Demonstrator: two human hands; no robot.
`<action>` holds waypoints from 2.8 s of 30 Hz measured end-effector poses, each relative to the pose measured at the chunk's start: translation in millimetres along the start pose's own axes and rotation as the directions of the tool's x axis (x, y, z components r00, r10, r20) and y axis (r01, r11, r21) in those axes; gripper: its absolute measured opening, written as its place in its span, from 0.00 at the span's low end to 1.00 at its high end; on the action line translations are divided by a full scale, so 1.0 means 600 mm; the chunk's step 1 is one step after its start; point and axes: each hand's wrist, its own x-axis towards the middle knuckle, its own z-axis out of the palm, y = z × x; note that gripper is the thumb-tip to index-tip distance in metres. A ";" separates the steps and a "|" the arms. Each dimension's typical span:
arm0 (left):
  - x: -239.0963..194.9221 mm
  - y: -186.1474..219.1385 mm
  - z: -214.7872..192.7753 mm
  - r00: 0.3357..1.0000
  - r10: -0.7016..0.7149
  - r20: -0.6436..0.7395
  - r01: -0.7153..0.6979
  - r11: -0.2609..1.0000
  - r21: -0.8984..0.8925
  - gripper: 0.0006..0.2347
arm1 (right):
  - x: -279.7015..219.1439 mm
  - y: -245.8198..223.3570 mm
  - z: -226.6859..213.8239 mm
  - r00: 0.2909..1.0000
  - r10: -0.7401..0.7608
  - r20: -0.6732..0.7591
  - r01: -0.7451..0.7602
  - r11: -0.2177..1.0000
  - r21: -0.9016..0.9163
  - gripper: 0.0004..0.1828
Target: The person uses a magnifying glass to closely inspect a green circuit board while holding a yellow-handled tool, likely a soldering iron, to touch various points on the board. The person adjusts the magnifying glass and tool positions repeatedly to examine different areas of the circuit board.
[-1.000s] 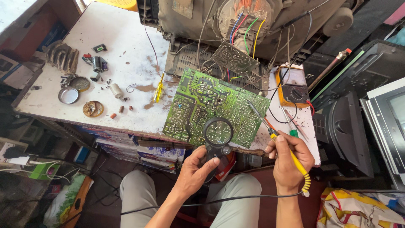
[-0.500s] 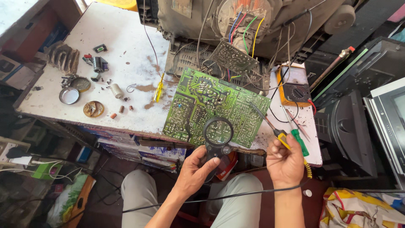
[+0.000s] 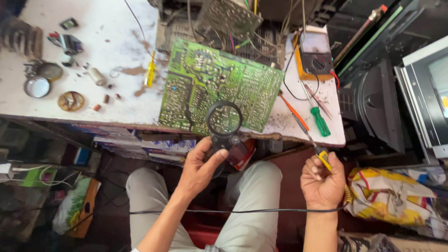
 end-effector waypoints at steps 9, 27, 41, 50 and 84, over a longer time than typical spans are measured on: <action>-0.037 -0.015 -0.032 0.976 -0.205 -0.077 0.203 0.979 -0.034 0.08 | -0.020 -0.010 -0.011 0.899 -0.438 -0.004 0.326 0.676 -0.660 0.05; -0.053 0.034 -0.077 0.977 0.166 -0.135 -0.120 0.948 0.296 0.11 | -0.026 0.051 -0.020 0.979 -0.201 0.033 0.198 0.903 -0.381 0.13; -0.008 0.042 -0.005 0.980 0.174 -0.097 -0.146 0.960 0.238 0.13 | -0.027 0.083 0.067 0.954 -0.276 0.119 0.294 0.781 -0.550 0.14; -0.008 0.062 0.009 0.981 0.150 -0.126 -0.131 0.980 0.148 0.11 | 0.018 0.086 0.097 0.952 -0.208 0.224 0.303 0.731 -0.611 0.11; -0.006 0.069 0.006 0.995 0.043 -0.088 -0.048 0.997 -0.060 0.13 | 0.053 0.103 0.146 0.909 -0.070 0.410 0.387 0.503 -0.773 0.04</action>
